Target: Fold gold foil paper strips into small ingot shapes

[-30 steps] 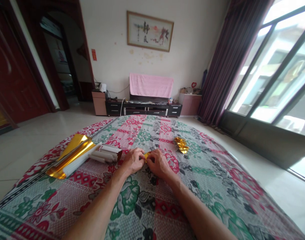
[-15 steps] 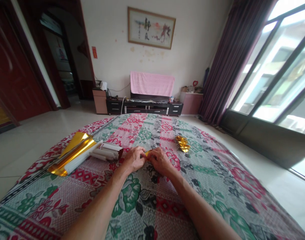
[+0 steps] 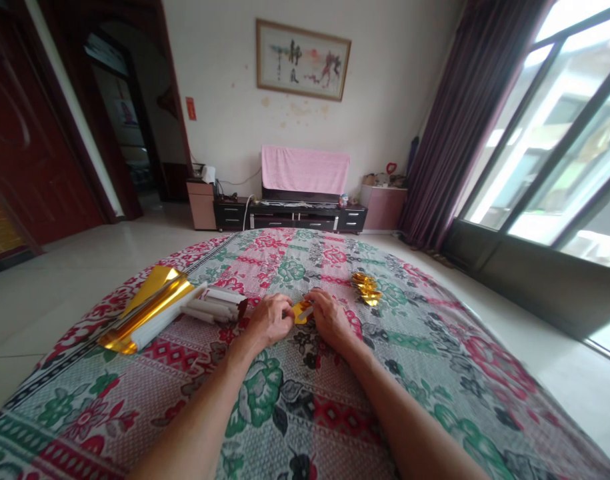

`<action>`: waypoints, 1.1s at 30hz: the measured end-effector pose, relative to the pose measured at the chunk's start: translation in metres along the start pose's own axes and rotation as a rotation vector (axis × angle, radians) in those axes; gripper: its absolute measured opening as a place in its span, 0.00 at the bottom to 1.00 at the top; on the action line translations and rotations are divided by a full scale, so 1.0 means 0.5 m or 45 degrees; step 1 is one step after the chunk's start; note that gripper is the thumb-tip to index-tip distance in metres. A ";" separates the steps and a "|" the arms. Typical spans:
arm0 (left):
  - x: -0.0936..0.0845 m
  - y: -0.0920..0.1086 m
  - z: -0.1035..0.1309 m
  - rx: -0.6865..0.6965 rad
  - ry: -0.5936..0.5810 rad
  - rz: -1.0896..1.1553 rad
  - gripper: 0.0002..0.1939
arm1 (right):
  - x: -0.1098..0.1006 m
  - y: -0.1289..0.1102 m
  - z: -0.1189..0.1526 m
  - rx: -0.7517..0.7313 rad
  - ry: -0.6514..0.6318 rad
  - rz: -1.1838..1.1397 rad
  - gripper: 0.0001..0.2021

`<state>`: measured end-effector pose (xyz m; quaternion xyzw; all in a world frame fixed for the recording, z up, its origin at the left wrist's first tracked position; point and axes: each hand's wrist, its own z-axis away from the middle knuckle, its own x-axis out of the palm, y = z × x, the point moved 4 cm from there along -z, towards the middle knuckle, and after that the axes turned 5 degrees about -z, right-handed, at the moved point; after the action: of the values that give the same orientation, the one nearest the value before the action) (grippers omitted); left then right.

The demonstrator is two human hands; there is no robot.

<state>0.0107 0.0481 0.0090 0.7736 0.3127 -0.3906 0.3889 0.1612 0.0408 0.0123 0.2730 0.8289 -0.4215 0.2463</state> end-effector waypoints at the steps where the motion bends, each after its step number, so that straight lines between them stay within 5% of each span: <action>1: -0.004 0.002 0.001 0.010 -0.003 0.002 0.08 | 0.002 -0.001 0.001 -0.009 -0.034 0.013 0.15; 10: -0.027 0.010 0.002 0.054 -0.014 0.060 0.10 | -0.003 -0.014 0.002 0.009 -0.081 0.049 0.12; 26: -0.007 -0.013 -0.003 0.024 0.131 -0.018 0.09 | -0.003 -0.022 0.009 -0.031 -0.089 0.188 0.08; 33: -0.009 0.000 0.003 0.064 0.067 -0.141 0.09 | -0.007 -0.026 0.013 -0.025 -0.087 0.236 0.08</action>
<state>0.0077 0.0461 0.0122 0.7745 0.3554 -0.3988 0.3388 0.1565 0.0281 0.0183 0.3315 0.7954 -0.3979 0.3148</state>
